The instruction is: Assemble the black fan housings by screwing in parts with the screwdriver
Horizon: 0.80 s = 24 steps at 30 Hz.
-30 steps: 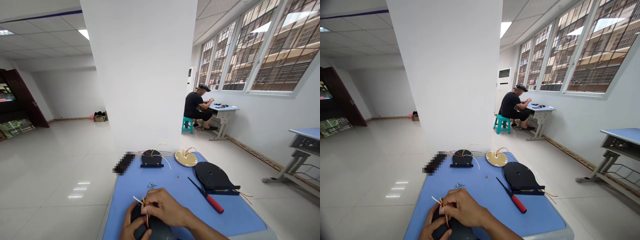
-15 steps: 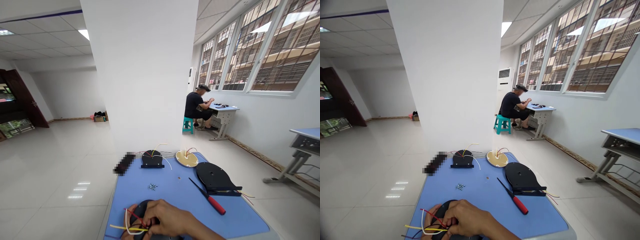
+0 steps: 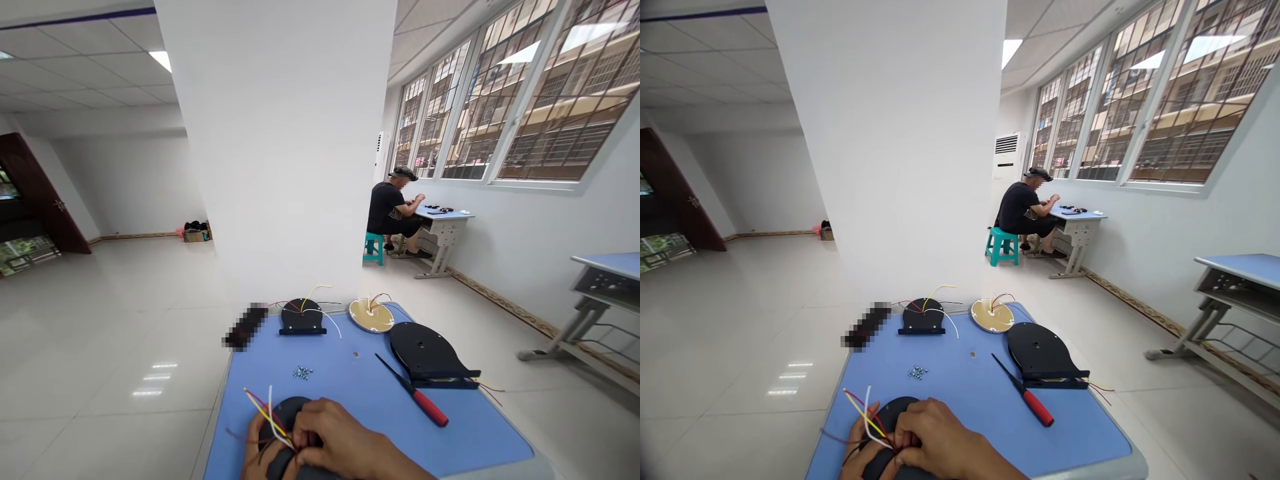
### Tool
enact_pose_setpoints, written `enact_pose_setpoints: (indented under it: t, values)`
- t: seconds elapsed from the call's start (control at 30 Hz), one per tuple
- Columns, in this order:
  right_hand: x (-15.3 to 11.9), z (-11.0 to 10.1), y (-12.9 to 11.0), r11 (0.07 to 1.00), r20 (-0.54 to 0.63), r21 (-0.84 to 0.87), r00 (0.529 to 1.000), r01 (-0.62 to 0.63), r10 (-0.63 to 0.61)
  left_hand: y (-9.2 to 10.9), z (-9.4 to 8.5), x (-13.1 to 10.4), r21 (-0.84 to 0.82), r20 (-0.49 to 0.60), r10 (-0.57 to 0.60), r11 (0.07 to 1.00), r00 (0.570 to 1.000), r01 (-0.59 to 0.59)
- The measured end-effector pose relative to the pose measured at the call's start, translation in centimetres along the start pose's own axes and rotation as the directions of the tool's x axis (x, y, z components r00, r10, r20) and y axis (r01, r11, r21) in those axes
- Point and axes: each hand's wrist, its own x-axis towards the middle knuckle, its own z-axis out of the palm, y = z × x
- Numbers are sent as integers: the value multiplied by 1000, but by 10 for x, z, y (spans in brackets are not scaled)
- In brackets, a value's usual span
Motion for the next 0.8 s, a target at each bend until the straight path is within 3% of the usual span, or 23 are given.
enact_pose_setpoints:
  t: [0.23, 0.4, 0.6, 0.8]
  values:
    - [22, 5, 3, 992, -13, 79, 995, 97, -96, -5, -18, 14, -60, 154, -51, 996, 987, 61]
    - [33, 9, 7, 973, -23, 200, 994, 111, -109, -1, -26, 23, -18, 228, 36, 999, 973, -33]
    - [23, 3, 0, 957, -70, 282, 996, 67, -49, -9, -22, 19, 10, 266, 3, 1000, 964, -6]
    - [16, 7, -2, 937, -112, 347, 990, -42, 86, -10, -16, 18, 74, 288, 136, 984, 948, -164]
